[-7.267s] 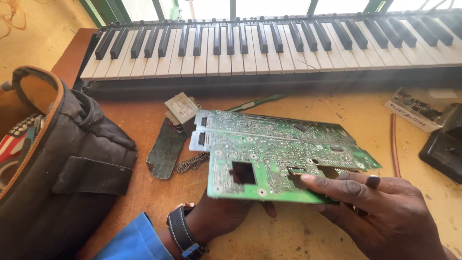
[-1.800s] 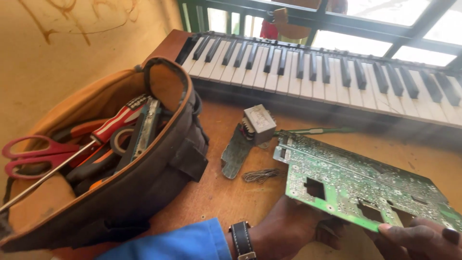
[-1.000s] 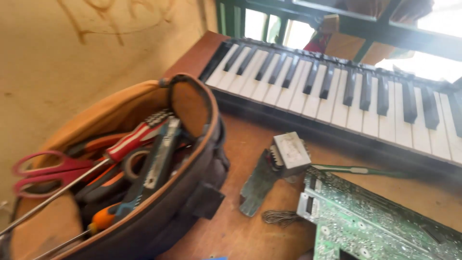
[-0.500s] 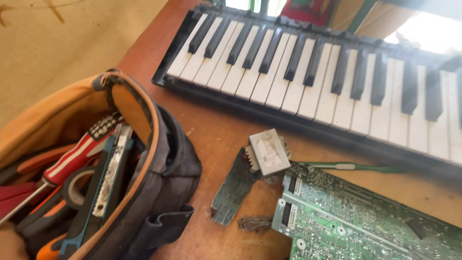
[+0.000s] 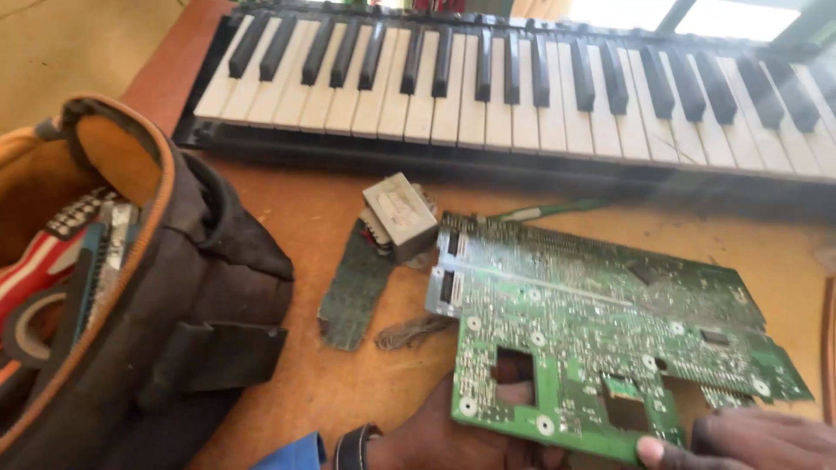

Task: Soldering components on a circuit board and cleaning it with a brush on a workbench.

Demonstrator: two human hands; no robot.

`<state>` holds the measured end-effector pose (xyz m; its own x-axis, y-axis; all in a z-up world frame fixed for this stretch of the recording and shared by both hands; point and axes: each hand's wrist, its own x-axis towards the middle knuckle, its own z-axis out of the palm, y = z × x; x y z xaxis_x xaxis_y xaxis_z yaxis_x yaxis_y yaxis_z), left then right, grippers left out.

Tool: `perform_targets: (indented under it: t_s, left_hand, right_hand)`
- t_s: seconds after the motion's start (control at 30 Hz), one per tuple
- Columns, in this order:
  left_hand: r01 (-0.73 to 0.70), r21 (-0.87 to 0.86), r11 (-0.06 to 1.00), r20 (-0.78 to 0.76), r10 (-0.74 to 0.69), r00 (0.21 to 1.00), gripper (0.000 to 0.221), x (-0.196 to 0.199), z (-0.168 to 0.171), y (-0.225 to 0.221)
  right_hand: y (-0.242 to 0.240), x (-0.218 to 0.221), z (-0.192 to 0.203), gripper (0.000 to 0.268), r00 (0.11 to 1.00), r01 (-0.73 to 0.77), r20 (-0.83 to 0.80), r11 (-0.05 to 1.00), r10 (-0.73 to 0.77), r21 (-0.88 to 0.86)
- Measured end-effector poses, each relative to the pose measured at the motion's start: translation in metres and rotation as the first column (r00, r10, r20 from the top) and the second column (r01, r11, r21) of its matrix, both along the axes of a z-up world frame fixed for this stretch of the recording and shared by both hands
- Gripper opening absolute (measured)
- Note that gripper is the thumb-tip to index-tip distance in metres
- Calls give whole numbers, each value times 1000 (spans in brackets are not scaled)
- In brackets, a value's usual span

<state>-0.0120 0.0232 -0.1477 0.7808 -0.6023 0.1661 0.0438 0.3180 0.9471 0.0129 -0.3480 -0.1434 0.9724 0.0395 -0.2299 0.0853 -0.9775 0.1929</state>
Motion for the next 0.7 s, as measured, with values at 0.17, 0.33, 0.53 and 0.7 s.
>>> perform_targets:
  t_s: [0.17, 0.33, 0.53, 0.7]
  left_hand:
    - [-199, -473, 858, -671, -204, 713, 20, -17, -11, -21]
    - [-222, -446, 867, -636, -132, 760, 20, -19, -2, -23]
    - [-170, -409, 896, -522, -77, 849, 14, -18, -11, -22]
    - [-189, -445, 876, -566, -112, 817, 25, -21, -1, -25]
  right_hand:
    - [96, -27, 55, 57, 625, -769, 584, 541, 519, 342]
    - [97, -24, 69, 46, 646, -762, 526, 506, 552, 404]
    - [86, -18, 68, 38, 623, -780, 471, 451, 624, 434]
    - [126, -29, 85, 20, 664, -747, 582, 441, 469, 497]
